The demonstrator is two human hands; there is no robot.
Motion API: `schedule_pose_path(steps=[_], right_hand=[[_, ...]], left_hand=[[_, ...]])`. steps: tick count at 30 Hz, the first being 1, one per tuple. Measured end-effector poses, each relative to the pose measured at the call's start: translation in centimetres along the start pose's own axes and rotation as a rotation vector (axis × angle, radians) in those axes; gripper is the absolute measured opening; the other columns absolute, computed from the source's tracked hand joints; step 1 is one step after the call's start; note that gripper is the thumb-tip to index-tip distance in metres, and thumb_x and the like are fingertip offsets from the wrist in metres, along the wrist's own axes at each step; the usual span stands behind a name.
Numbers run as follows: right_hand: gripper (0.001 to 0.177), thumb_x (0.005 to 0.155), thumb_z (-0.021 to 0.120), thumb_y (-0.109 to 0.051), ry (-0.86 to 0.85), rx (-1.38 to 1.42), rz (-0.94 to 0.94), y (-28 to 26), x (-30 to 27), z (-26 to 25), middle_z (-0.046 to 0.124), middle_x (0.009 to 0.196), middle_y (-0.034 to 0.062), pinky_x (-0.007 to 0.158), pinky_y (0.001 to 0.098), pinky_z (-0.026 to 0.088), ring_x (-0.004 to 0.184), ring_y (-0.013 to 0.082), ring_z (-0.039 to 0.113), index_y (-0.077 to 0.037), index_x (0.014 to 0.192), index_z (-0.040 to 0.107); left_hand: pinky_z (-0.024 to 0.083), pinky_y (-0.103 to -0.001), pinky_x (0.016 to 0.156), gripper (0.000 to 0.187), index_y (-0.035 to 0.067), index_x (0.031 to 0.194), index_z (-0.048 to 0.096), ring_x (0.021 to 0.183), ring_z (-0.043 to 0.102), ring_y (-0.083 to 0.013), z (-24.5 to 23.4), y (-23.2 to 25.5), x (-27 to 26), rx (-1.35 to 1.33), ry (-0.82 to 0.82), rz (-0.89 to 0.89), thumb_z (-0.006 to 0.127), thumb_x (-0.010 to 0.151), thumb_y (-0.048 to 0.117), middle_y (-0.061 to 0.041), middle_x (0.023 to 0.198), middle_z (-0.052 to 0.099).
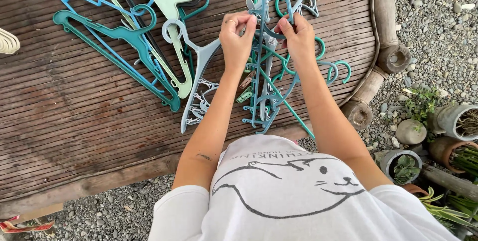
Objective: Hang washed white t-shirts on hangers and organize multi-clips hangers.
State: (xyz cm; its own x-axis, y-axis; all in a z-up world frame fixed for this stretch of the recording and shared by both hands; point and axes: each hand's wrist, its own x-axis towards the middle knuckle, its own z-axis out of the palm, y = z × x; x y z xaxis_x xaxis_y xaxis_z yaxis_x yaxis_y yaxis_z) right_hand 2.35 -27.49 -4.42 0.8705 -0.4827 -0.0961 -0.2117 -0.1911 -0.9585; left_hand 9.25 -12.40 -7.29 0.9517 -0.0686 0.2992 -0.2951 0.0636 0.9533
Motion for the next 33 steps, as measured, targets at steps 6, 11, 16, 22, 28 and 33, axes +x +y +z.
schedule_pose_path(steps=[6, 11, 16, 22, 28, 33], right_hand=[[0.015, 0.107, 0.063, -0.02, -0.076, 0.164, 0.113, -0.4, 0.3, 0.3, 0.071, 0.085, -0.001, 0.054, 0.0224, 0.047, 0.07, 0.005, 0.063, -0.007, 0.101, 0.066], [0.014, 0.107, 0.063, -0.019, -0.049, 0.124, 0.13, -0.8, 0.3, 0.1, 0.071, 0.083, -0.0005, 0.054, 0.0227, 0.048, 0.068, 0.0067, 0.063, -0.007, 0.101, 0.065], [0.013, 0.106, 0.063, -0.018, -0.067, 0.157, 0.115, -0.5, 0.3, 0.1, 0.072, 0.083, 0.0001, 0.055, 0.0227, 0.049, 0.07, 0.0069, 0.064, -0.007, 0.101, 0.065], [0.014, 0.107, 0.062, -0.018, -0.117, 0.138, 0.08, -0.4, 0.7, 0.2, 0.07, 0.086, 0.0002, 0.058, 0.0227, 0.049, 0.074, 0.0067, 0.064, -0.007, 0.099, 0.065], [0.016, 0.107, 0.064, -0.018, -0.078, 0.153, 0.115, 1.6, 1.4, -1.4, 0.071, 0.082, 0.0006, 0.056, 0.0251, 0.05, 0.067, 0.0084, 0.064, -0.005, 0.097, 0.066], [0.016, 0.103, 0.07, -0.017, 0.013, -0.089, 0.194, 3.4, 1.4, -2.3, 0.071, 0.079, 0.0013, 0.051, 0.0272, 0.048, 0.061, 0.0081, 0.06, -0.003, 0.097, 0.069]], left_hand=[[0.05, -0.022, 0.067, 0.009, 0.001, 0.102, 0.068, 0.082, 0.059, -0.0064, -0.3, -2.8, 0.3, -0.363, -0.059, -0.43, 0.064, 0.101, 0.01, -0.001, 0.108, 0.062], [0.048, -0.019, 0.069, 0.018, 0.006, 0.116, 0.063, 0.082, 0.058, -0.0037, 0.0, -2.5, 0.6, -0.556, -0.013, -0.604, 0.052, 0.11, 0.019, -0.002, 0.106, 0.066], [0.048, -0.02, 0.072, 0.035, 0.01, 0.132, 0.049, 0.093, 0.063, -0.0052, 0.4, -1.4, 1.2, -0.497, -0.115, -0.55, 0.054, 0.098, 0.001, -0.005, 0.12, 0.069], [0.052, -0.027, 0.087, 0.04, 0.006, 0.141, 0.05, 0.107, 0.064, -0.0123, 0.7, -4.8, -0.5, -0.401, -0.234, -0.524, 0.054, 0.102, 0.002, -0.015, 0.134, 0.068], [0.05, -0.036, 0.101, 0.039, 0.006, 0.142, 0.053, 0.127, 0.057, -0.0223, -1.3, -1.9, 0.4, -0.055, -0.174, -0.318, 0.065, 0.106, 0.017, -0.016, 0.144, 0.057], [0.053, -0.041, 0.095, 0.026, 0.011, 0.124, 0.064, 0.12, 0.059, -0.0304, -4.1, 0.0, -0.9, 0.462, -0.082, -0.048, 0.07, 0.101, 0.021, -0.009, 0.132, 0.061]])
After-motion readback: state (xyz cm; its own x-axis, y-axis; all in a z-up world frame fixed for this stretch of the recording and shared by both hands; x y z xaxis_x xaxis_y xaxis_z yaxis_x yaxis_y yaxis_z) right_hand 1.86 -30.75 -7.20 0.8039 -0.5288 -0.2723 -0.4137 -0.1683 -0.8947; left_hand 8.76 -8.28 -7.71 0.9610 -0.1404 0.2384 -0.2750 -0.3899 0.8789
